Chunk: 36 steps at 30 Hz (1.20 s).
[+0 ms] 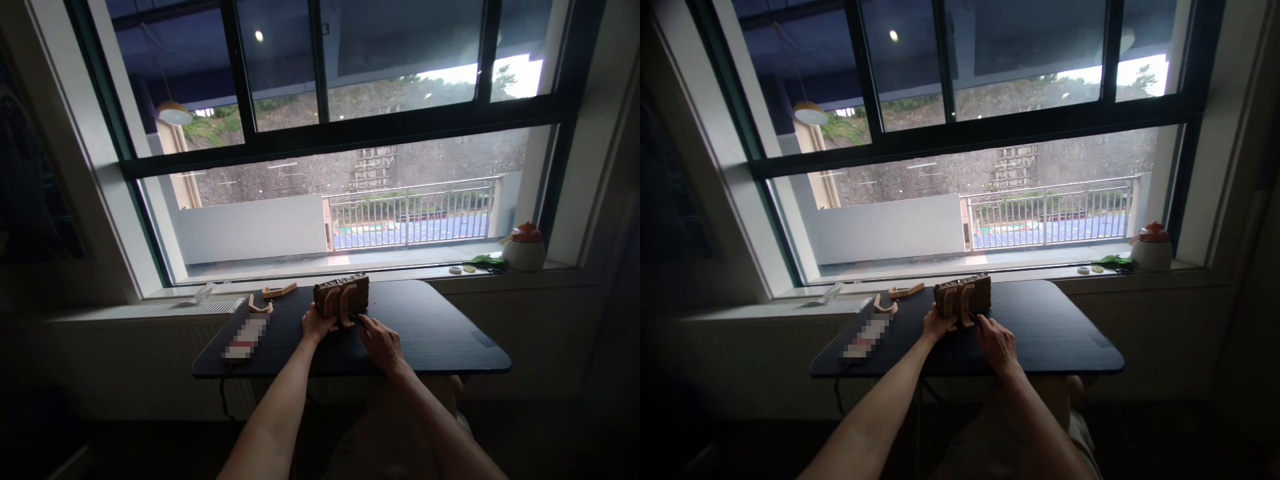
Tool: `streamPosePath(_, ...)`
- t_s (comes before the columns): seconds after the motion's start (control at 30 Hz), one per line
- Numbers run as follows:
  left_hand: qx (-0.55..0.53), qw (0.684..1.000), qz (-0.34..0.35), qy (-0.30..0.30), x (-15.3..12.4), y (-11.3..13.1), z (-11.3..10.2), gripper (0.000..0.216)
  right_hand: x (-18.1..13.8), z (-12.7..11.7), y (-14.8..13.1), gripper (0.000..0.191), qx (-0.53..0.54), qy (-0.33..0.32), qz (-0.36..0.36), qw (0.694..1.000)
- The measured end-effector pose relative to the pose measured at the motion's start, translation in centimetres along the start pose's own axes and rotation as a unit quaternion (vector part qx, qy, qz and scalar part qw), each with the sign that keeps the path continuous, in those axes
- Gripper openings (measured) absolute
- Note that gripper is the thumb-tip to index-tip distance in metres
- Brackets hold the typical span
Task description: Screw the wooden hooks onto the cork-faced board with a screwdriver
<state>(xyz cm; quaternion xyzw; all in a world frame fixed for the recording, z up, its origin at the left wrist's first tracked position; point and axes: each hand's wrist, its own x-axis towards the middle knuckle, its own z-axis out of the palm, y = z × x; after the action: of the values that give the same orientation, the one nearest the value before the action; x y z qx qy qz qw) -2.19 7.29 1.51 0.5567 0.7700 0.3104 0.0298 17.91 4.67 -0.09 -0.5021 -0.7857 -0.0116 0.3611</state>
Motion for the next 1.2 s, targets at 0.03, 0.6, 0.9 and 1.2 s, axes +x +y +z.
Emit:
streamPosePath(0.03,0.001,1.0,-0.001,0.0,0.0,0.1,0.0,0.056,0.0,-0.1,0.0,0.037,0.002,0.0,-0.002,1.0)
streamPosePath(0.6,-0.007,1.0,-0.011,0.003,0.3,0.0,0.5,0.057,0.0,-0.3,0.2,0.027,0.01,-0.026,0.015,0.999)
streamPosePath(0.9,-0.005,1.0,0.0,0.002,0.2,-0.2,0.4,0.055,0.1,0.3,0.7,0.027,0.042,-0.002,-0.002,0.999)
streamPosePath(1.2,-0.01,1.0,-0.003,0.012,0.1,-0.1,0.4,0.054,0.4,0.7,1.1,0.025,0.071,0.037,-0.008,0.997)
